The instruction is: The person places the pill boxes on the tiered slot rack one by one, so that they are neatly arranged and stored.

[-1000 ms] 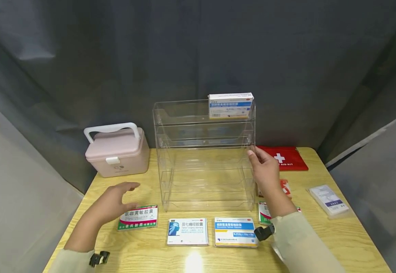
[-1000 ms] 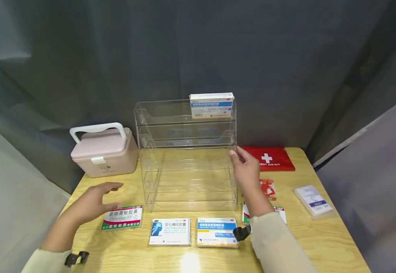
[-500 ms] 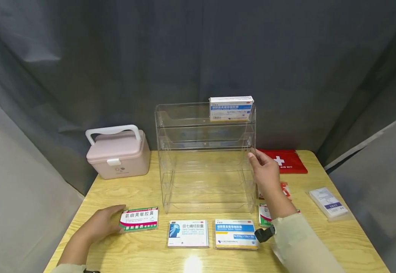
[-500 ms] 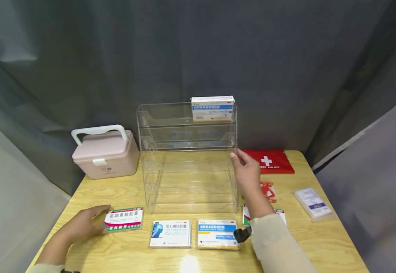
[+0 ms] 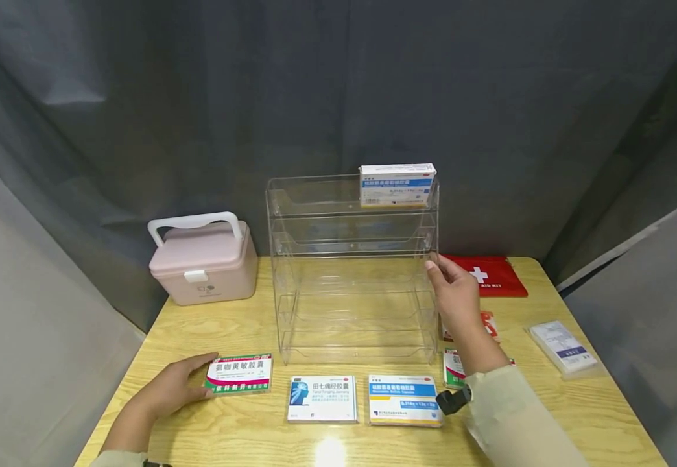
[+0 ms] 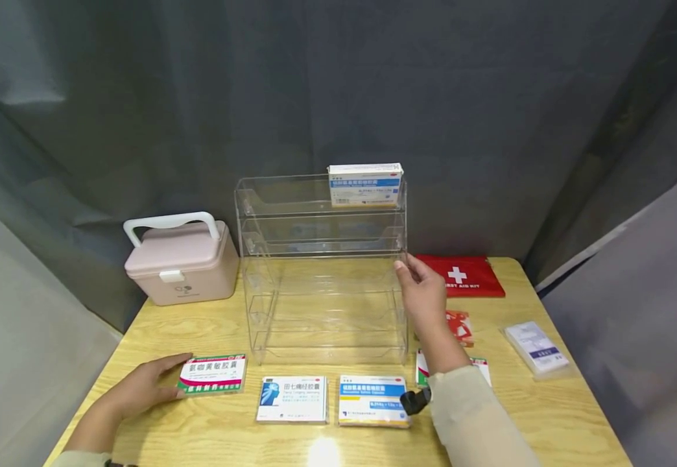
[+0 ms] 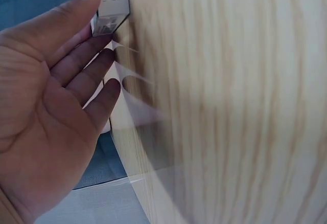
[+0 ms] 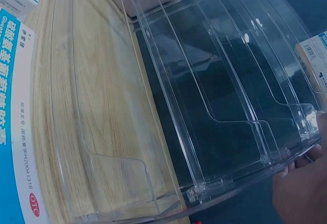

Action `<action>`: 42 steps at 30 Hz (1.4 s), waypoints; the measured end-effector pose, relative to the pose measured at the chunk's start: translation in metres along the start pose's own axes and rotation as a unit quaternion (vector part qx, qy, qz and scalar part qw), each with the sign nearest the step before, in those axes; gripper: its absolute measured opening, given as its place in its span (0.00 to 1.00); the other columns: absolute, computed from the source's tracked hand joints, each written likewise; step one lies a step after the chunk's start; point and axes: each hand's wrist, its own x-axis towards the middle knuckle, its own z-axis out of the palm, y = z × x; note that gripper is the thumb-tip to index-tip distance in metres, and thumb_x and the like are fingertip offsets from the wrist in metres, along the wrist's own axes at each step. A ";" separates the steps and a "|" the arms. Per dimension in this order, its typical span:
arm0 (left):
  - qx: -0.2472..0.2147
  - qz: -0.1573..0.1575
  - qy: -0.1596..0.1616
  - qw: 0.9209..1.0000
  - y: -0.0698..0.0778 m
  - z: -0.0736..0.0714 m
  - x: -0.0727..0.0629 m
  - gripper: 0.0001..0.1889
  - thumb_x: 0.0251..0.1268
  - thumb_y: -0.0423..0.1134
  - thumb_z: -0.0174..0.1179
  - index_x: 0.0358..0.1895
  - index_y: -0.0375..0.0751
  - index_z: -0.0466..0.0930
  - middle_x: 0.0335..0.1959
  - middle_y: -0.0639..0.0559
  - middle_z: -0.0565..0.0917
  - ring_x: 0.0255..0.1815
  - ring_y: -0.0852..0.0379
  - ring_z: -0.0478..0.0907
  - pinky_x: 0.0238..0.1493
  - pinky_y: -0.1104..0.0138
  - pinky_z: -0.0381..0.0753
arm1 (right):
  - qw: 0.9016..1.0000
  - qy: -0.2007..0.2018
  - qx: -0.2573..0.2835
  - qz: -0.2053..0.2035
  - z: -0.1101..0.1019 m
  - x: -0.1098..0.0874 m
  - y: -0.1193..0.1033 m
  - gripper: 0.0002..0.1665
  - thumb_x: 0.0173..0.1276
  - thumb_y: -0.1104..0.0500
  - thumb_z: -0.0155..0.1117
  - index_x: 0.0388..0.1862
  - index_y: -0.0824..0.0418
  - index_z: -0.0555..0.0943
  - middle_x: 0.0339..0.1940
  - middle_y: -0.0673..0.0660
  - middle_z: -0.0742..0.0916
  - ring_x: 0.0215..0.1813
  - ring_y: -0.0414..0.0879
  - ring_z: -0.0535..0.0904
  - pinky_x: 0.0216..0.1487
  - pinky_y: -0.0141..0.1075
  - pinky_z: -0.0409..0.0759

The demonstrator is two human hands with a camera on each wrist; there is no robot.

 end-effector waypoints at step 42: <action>-0.324 0.045 0.363 0.872 0.060 -0.029 0.002 0.10 0.77 0.29 0.67 0.53 0.24 0.84 0.50 0.58 0.91 0.49 0.74 0.88 0.54 0.80 0.88 | 1.000 -0.006 -0.001 -0.004 0.000 0.000 0.001 0.31 0.85 0.45 0.64 0.81 0.52 0.77 0.79 0.53 0.82 0.77 0.49 0.78 0.83 0.47 0.75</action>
